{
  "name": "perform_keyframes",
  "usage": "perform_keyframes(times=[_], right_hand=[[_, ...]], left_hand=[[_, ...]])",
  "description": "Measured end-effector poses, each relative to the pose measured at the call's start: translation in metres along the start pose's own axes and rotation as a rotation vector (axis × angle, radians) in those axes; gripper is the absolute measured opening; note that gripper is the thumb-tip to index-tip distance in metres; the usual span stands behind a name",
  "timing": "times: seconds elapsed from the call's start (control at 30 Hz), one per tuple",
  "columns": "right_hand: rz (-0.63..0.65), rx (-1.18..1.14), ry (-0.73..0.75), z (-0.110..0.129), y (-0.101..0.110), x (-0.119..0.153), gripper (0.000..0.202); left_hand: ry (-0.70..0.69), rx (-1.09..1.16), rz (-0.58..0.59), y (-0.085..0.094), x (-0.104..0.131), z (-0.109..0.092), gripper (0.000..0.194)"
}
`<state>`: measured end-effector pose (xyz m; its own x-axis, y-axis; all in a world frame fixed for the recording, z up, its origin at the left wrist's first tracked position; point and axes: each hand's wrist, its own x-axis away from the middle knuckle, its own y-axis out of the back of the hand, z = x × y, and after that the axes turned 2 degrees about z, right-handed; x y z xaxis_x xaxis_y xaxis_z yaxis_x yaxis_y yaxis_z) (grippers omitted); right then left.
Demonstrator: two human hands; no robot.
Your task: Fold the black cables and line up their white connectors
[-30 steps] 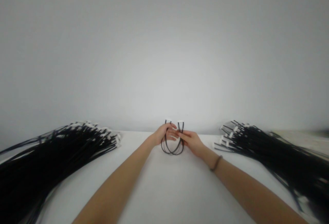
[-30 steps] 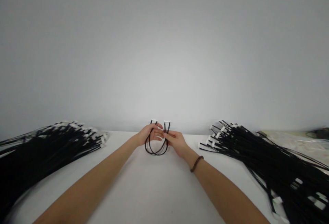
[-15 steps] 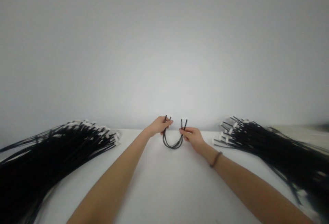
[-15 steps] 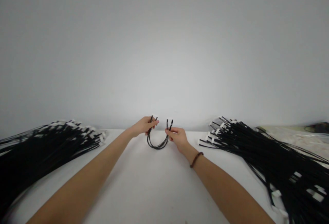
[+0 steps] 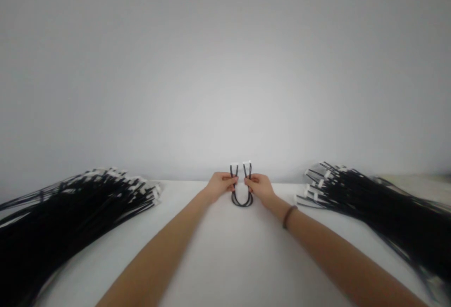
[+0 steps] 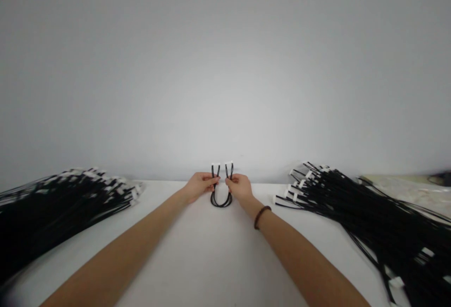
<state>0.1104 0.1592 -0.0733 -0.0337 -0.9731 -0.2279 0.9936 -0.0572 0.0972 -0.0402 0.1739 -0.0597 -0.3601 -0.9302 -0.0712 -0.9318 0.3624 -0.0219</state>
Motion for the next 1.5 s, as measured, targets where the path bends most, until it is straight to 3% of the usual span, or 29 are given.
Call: perform_keyframes(times=[0.1,0.23,0.57,0.87,1.5], right_hand=[[-0.018,0.162,0.052,-0.005,-0.011,-0.020,0.014],[0.044,0.193,0.067,-0.011,-0.015,-0.032,0.011],[0.062,0.048,0.027,-0.012,-0.005,-0.029,0.010],[0.042,0.156,0.087,-0.015,-0.004,-0.026,0.009],[0.025,0.270,0.160,-0.019,-0.004,-0.026,0.009]], left_hand=[[-0.031,0.034,-0.044,0.000,-0.009,0.006,0.029],[-0.041,0.119,-0.018,0.010,-0.015,0.005,0.030],[-0.053,0.197,-0.134,0.014,-0.024,0.008,0.028],[-0.016,0.115,-0.047,0.012,-0.015,0.003,0.028],[-0.010,0.080,-0.031,0.010,-0.015,0.002,0.027]])
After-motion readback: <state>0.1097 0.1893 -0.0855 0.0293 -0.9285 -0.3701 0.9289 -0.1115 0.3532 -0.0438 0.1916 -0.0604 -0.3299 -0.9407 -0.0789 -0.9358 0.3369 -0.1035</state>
